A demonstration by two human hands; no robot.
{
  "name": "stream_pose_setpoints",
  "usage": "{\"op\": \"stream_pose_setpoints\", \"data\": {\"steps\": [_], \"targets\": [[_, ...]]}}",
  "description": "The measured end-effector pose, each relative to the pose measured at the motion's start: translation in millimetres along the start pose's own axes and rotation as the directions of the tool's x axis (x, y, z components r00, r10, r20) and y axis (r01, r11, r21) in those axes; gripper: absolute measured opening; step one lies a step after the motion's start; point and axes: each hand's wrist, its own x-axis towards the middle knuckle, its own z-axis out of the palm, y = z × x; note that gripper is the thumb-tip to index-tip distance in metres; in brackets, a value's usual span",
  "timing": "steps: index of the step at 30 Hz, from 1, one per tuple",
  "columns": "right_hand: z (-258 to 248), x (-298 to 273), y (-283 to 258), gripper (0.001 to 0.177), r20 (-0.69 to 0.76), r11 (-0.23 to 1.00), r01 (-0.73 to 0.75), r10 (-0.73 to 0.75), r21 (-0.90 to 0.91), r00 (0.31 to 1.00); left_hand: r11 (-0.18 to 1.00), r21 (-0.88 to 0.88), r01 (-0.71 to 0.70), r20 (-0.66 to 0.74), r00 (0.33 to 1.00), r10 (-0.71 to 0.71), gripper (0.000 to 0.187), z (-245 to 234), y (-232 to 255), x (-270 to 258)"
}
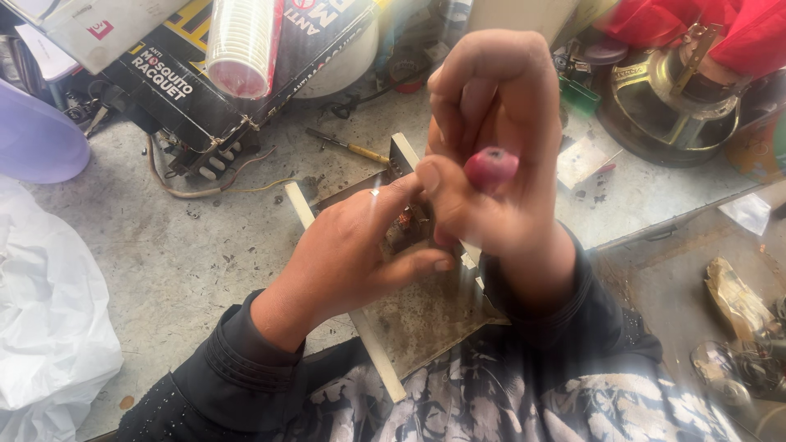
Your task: The person holds a beige electrical box, opens it to reveal internal components, and uses a screwdriver and pliers to manipulate wires and parts inside. They repeatedly open and close the box while working on the internal wiring.
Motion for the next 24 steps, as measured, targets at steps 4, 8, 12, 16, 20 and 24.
{"op": "stream_pose_setpoints", "data": {"steps": [4,8,12,16,20,24], "targets": [[-4,-2,9,0.045,-0.009,0.99,-0.001,0.002,0.142,1.0,0.998,0.025,0.061,0.02,0.998,-0.062,0.08,-1,5,3],[-20,7,25,0.041,-0.025,0.905,0.03,-0.022,0.423,0.999,0.999,-0.017,0.027,0.014,1.0,-0.027,0.081,-7,8,4],[-29,1,39,0.029,-0.125,0.749,-0.097,0.233,0.655,0.964,0.998,-0.004,0.056,0.042,0.998,-0.055,0.081,-9,9,2],[-11,-32,30,0.022,-0.073,0.895,-0.164,0.213,0.414,0.974,0.997,0.064,-0.033,-0.039,0.999,0.035,0.095,-4,2,3],[-17,-22,12,0.031,-0.065,0.824,-0.033,0.084,0.566,0.994,0.988,0.093,-0.119,-0.192,0.972,0.135,0.113,-3,-4,-3],[-30,-26,-22,0.031,-0.151,0.844,-0.018,0.117,0.536,0.982,0.977,0.213,0.023,-0.182,0.983,0.016,0.109,-1,1,-6]]}}
